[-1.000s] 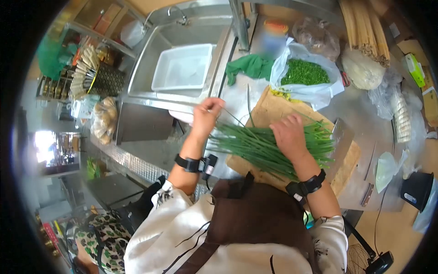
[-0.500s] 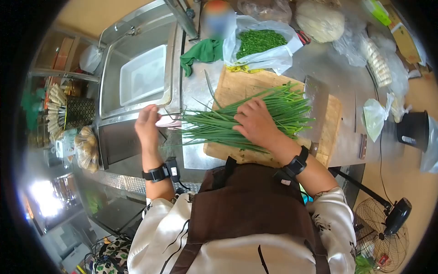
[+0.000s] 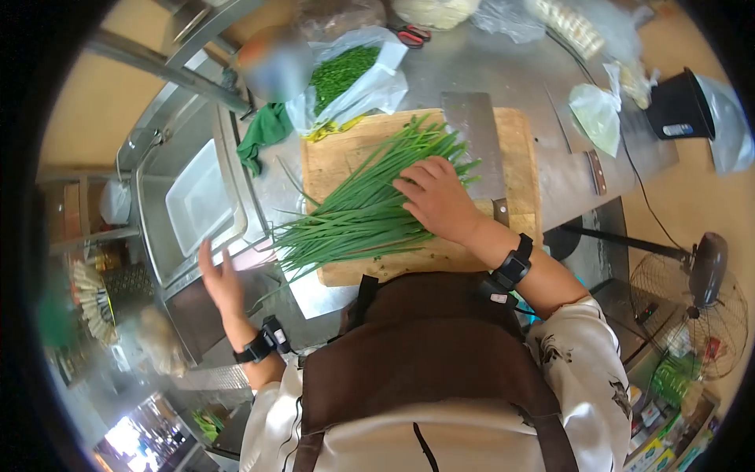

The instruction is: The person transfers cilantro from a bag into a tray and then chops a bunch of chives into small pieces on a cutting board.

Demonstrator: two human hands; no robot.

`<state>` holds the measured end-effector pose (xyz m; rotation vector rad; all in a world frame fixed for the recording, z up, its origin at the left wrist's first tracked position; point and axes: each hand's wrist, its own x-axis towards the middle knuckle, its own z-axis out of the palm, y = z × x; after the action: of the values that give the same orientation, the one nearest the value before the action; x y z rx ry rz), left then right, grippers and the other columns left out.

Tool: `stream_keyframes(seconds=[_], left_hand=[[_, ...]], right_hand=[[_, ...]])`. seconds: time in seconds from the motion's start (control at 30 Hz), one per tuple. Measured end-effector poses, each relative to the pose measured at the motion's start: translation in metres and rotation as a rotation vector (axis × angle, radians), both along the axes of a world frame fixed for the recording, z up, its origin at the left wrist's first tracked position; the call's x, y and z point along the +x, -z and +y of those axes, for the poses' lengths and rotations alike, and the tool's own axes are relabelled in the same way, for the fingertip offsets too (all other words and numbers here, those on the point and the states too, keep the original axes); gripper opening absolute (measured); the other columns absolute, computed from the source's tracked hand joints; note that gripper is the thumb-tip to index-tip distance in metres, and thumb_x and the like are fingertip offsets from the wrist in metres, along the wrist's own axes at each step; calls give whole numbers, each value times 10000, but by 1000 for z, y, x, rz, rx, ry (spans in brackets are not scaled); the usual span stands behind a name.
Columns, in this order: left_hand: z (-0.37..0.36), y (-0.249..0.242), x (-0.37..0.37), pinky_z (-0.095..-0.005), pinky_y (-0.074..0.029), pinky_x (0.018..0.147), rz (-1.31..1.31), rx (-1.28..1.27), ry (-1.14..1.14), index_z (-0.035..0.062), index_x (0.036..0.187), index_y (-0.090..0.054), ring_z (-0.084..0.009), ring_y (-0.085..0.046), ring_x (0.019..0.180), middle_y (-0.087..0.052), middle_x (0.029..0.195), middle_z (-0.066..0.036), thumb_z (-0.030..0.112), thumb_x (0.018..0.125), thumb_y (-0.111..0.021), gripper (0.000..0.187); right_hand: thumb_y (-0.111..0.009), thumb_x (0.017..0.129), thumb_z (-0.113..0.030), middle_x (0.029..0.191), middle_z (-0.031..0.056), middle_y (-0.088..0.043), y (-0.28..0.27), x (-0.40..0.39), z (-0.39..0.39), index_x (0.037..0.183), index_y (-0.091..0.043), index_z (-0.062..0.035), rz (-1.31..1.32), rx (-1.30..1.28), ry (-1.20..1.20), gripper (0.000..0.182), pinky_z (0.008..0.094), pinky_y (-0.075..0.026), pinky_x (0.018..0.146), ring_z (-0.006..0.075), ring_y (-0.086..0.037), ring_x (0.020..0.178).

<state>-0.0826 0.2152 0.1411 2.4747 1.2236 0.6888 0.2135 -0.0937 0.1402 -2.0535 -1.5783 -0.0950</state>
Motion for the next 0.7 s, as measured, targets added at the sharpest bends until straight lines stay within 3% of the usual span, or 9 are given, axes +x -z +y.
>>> stream_keyframes(seconds=[0.03, 0.17, 0.33, 0.37, 0.47, 0.5, 0.6, 0.67, 0.7], left_hand=[[-24, -21, 44, -400, -336, 1066, -70, -145, 105, -1, 1310, -482, -346, -433, 1290, -461, 1386, -197, 82, 874, -629, 468], [-74, -23, 173, -445, -237, 1131, -20, -94, 721, -21, 1375, -404, -371, -307, 1372, -412, 1412, -237, 272, 910, -599, 583], [-106, 31, 276, -452, -299, 1083, 270, -50, 943, -104, 1369, -343, -415, -376, 1297, -429, 1360, -299, 536, 878, -541, 831], [-110, 32, 285, -454, -347, 1025, 338, -232, 944, -126, 1349, -354, -433, -452, 1195, -476, 1285, -316, 600, 828, -566, 918], [-124, 34, 277, -458, -367, 992, 297, -142, 1033, -128, 1336, -369, -437, -487, 1130, -505, 1226, -320, 609, 787, -609, 950], [-129, 28, 270, -456, -374, 985, 291, -169, 1040, -123, 1351, -340, -446, -494, 1107, -519, 1200, -319, 597, 706, -703, 1033], [-155, 0, 243, -474, -343, 1024, 461, -278, 1111, -101, 1396, -272, -436, -455, 1169, -476, 1261, -306, 557, 632, -782, 1130], [-170, 5, 219, -494, -304, 1056, 429, -116, 1171, -78, 1421, -234, -424, -407, 1225, -409, 1331, -297, 537, 588, -815, 1187], [-175, 10, 210, -503, -285, 1072, 410, -37, 1198, -67, 1433, -215, -418, -383, 1254, -376, 1366, -293, 527, 567, -832, 1218]], right_hand=[[-705, 724, -102, 1055, 98, -561, -2, 2, -10, 1036, -623, -51, 19, 15, 38, 327, 441, -395, 920, 293, -520, 1006], [-705, 739, -98, 1084, 128, -560, 2, 2, -63, 1068, -599, -22, 116, 8, 338, 354, 430, -420, 897, 332, -518, 1023], [-693, 780, -155, 1067, 185, -576, 10, -13, -124, 1124, -549, -26, 194, -302, 807, 394, 430, -459, 853, 382, -541, 1024], [-694, 781, -172, 1059, 190, -580, 14, -15, -131, 1132, -538, -22, 242, -384, 880, 412, 435, -462, 845, 386, -547, 1022], [-687, 778, -231, 1070, 202, -566, 25, -22, -138, 1137, -517, -7, 455, -374, 924, 456, 446, -479, 828, 378, -573, 962], [-686, 776, -229, 1071, 205, -565, 32, -22, -136, 1124, -515, -9, 478, -352, 941, 446, 449, -481, 825, 382, -575, 967], [-677, 771, -194, 1035, 195, -573, 47, -12, -132, 1079, -509, -13, 511, -319, 977, 395, 438, -496, 790, 366, -595, 950], [-665, 770, -129, 961, 163, -592, 48, -4, -131, 1044, -503, -11, 485, -344, 998, 339, 401, -517, 735, 319, -630, 894], [-656, 765, -92, 929, 141, -593, 45, 6, -134, 1039, -502, -7, 757, -285, 1010, 327, 375, -519, 704, 283, -635, 852]])
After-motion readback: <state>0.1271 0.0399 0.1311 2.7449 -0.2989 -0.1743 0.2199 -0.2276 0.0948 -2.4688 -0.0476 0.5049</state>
